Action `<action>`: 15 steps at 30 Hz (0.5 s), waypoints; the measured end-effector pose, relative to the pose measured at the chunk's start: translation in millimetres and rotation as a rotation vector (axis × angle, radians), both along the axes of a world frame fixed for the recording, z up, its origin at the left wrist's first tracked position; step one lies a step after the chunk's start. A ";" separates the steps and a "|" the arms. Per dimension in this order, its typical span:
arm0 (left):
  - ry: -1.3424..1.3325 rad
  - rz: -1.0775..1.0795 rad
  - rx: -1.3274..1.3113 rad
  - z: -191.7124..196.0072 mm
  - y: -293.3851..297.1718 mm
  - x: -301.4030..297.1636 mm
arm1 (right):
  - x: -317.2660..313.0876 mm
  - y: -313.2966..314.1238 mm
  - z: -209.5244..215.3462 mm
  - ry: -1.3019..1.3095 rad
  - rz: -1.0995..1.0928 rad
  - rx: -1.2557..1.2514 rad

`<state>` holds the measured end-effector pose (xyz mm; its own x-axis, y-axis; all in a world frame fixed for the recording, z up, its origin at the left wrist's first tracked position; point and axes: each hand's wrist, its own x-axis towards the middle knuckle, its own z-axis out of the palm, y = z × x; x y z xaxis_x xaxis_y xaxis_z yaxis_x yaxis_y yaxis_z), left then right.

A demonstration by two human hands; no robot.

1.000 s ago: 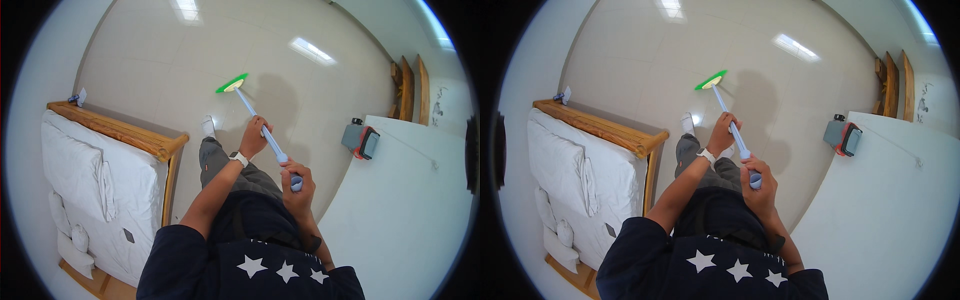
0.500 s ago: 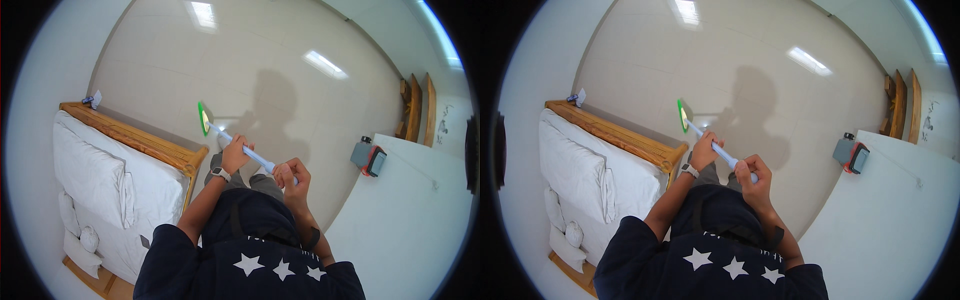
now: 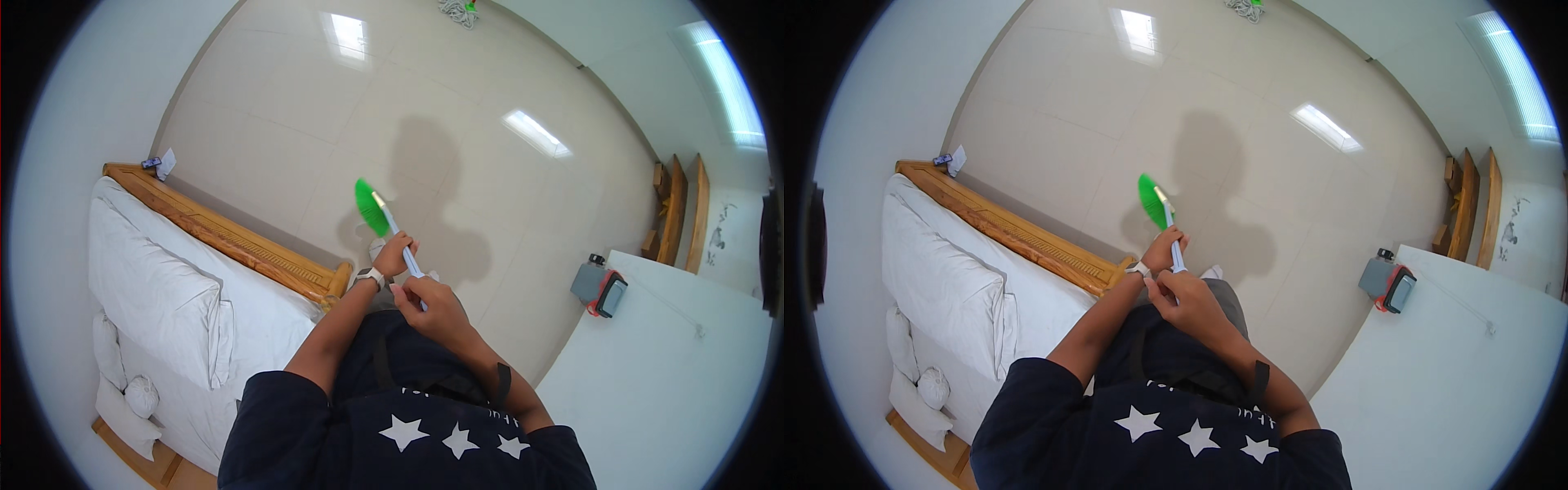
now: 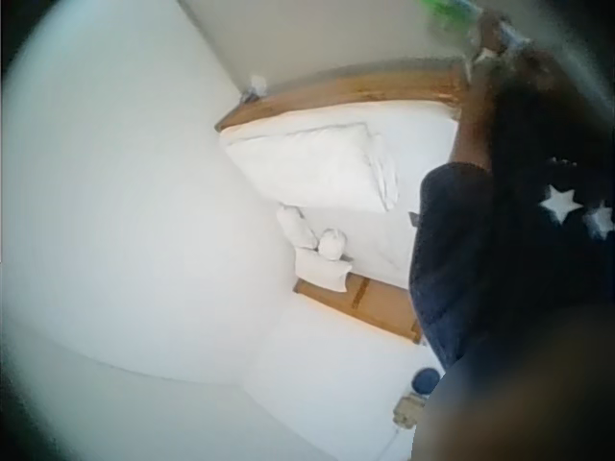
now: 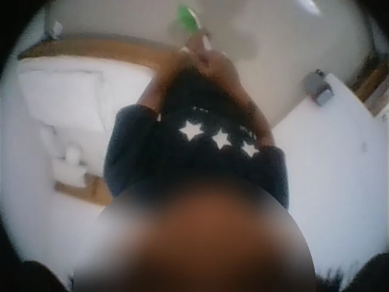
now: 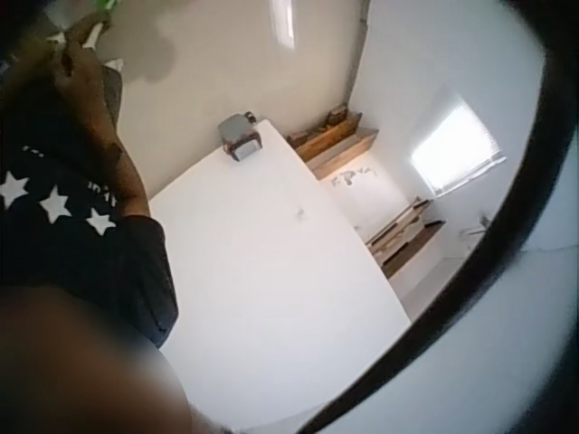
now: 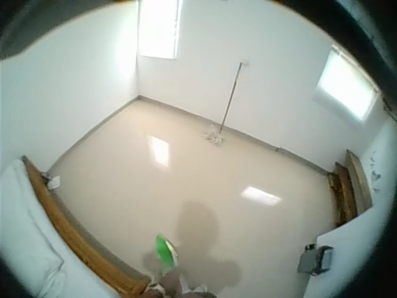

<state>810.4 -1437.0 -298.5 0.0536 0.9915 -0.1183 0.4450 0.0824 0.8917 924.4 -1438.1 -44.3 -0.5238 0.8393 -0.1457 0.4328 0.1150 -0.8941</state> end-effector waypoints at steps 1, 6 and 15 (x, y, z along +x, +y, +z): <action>-0.028 -0.021 0.061 -2.7 10.8 0.7 | -2.4 3.3 1.9 0.002 0.018 0.022; -0.159 -0.034 0.144 17.1 60.9 11.7 | -1.1 26.0 18.7 -0.011 0.070 0.125; 0.267 -0.038 -0.020 93.4 89.0 1.4 | 20.3 91.0 85.2 0.065 -0.096 0.021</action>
<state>811.8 -1348.0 -205.1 0.0549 0.9868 -0.1526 0.6671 0.0775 0.7410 944.7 -1347.1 40.9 -0.4488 0.8884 -0.0963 0.3840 0.0945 -0.9185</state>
